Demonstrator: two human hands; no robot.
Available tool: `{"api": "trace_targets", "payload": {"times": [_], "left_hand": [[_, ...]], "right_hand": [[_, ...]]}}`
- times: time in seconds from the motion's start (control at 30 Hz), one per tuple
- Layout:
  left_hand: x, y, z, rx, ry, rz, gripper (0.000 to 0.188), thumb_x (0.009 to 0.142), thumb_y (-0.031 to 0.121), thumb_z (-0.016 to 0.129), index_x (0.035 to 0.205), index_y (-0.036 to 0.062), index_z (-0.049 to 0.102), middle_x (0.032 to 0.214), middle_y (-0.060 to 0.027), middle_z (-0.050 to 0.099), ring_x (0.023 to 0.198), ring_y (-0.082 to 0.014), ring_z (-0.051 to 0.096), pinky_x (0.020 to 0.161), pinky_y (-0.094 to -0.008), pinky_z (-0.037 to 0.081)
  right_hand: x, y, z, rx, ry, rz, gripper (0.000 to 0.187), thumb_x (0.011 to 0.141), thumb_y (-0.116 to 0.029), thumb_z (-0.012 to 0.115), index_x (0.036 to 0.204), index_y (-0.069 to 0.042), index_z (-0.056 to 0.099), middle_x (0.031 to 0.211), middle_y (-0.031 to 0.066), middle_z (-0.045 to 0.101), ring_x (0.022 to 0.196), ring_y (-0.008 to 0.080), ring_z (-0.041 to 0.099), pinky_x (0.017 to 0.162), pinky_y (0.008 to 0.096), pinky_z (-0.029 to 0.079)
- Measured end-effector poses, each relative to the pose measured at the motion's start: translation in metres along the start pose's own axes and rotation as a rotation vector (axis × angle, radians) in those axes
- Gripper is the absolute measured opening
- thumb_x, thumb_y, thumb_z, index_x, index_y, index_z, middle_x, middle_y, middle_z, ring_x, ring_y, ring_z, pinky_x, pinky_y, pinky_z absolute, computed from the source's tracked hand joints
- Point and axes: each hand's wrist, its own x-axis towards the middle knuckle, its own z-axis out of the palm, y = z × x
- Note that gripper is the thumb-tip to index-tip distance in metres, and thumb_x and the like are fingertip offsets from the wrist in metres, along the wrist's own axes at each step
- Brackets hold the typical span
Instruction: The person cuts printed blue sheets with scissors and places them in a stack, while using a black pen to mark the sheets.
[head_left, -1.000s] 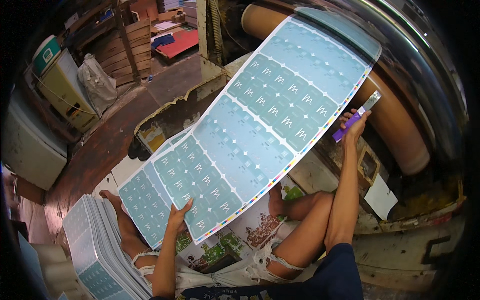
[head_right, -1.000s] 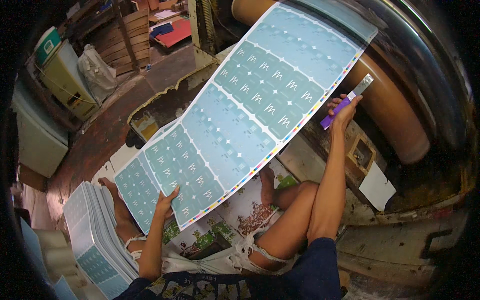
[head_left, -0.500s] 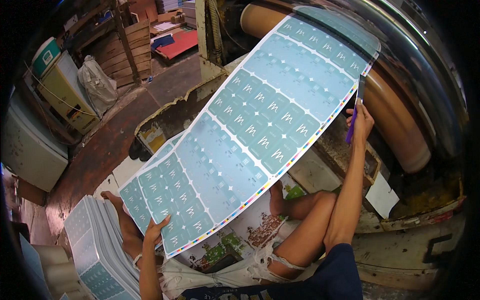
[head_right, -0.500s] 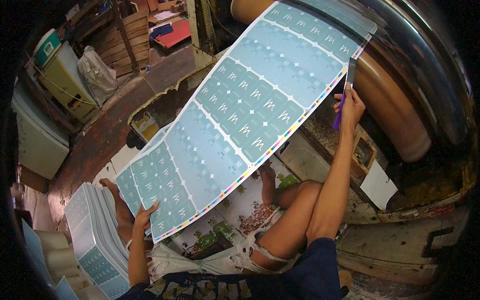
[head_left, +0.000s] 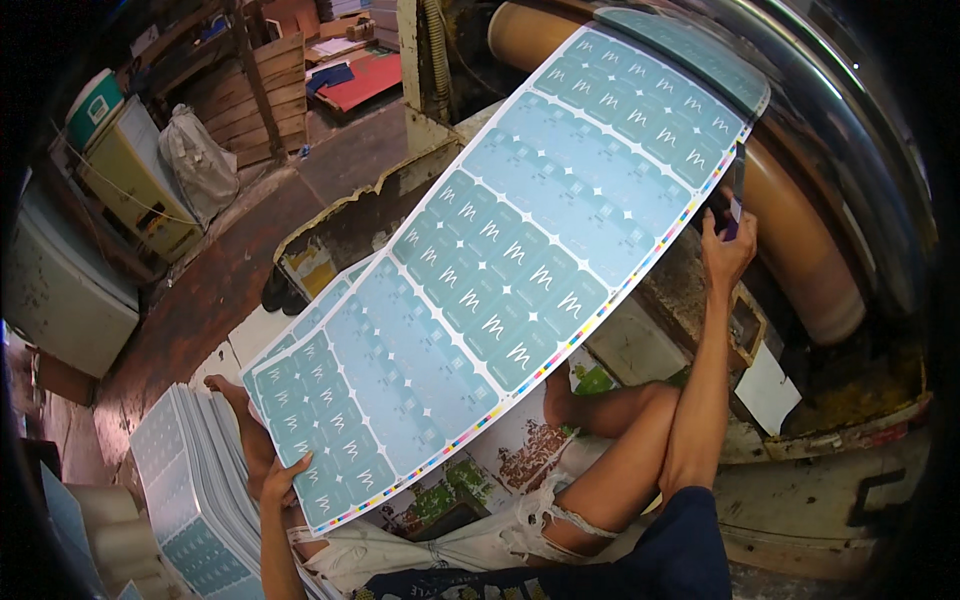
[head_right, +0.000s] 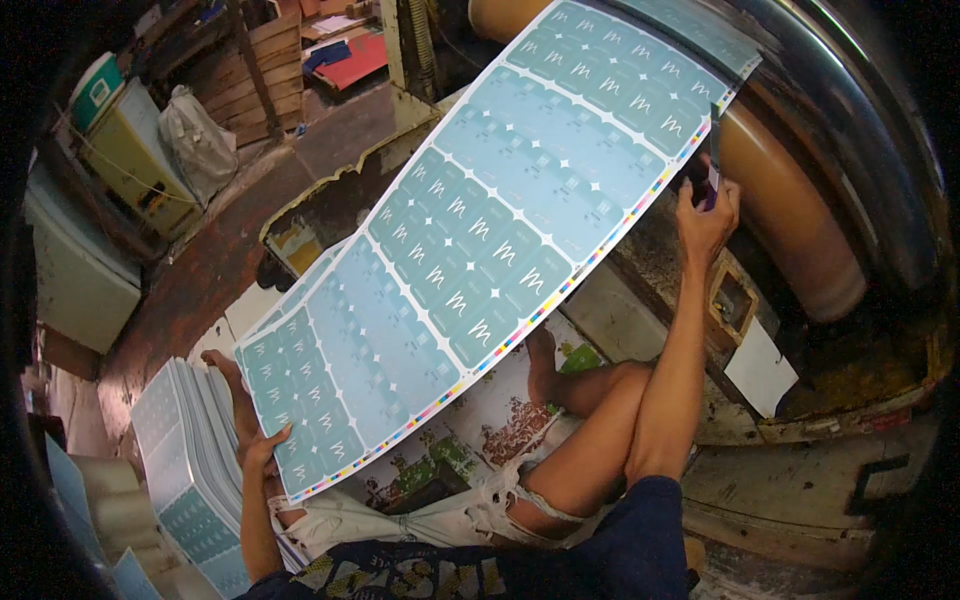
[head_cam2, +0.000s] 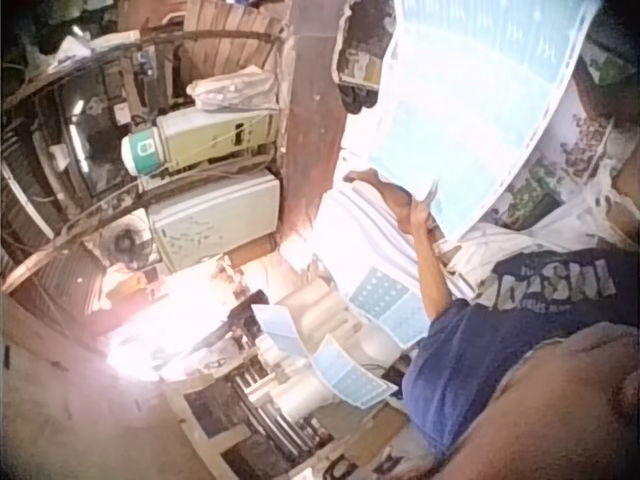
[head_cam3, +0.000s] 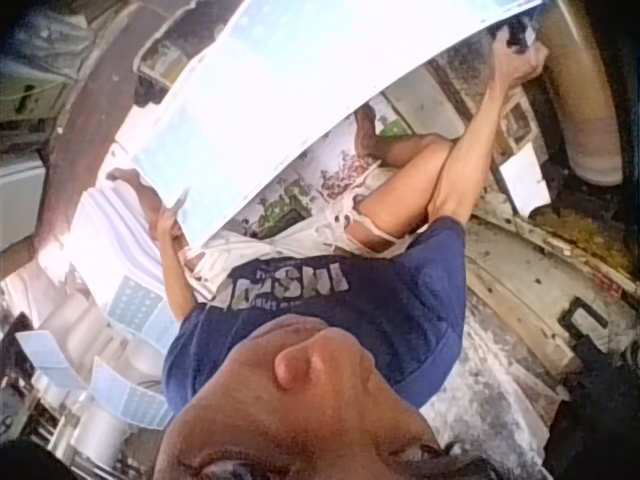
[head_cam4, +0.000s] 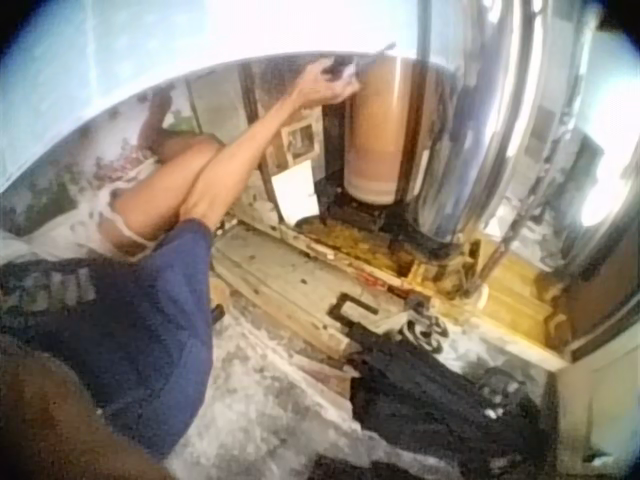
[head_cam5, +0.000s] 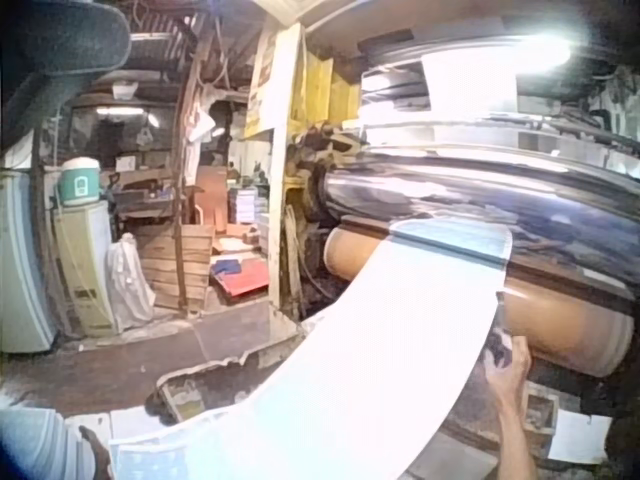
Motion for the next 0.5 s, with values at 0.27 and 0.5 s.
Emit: {"api": "trace_targets", "payload": {"times": [0.27,0.5], "left_hand": [[-0.044,-0.01,-0.044,0.04,0.248,0.241,0.057,0.083,0.013,0.076,0.131,-0.001,0.05,0.113,-0.0107,0.063,0.093,-0.0186,0.062,0.081,-0.0302,0.052],[-0.04,0.01,-0.051,-0.143,0.223,0.124,0.055,0.084,0.007,0.074,0.131,-0.0023,0.048,0.114,-0.0116,0.064,0.096,-0.0223,0.064,0.081,-0.0339,0.054]], "right_hand": [[0.026,-0.018,0.007,0.004,-0.337,-0.259,0.067,0.072,0.01,0.057,0.131,-0.022,0.061,0.145,0.0066,0.049,0.076,0.0172,0.062,0.065,0.0274,0.048],[0.006,0.031,0.034,0.005,-0.445,-0.259,0.052,0.073,0.006,0.054,0.124,-0.006,0.064,0.107,0.0141,0.069,0.064,0.0218,0.061,0.062,0.0293,0.048]]}}
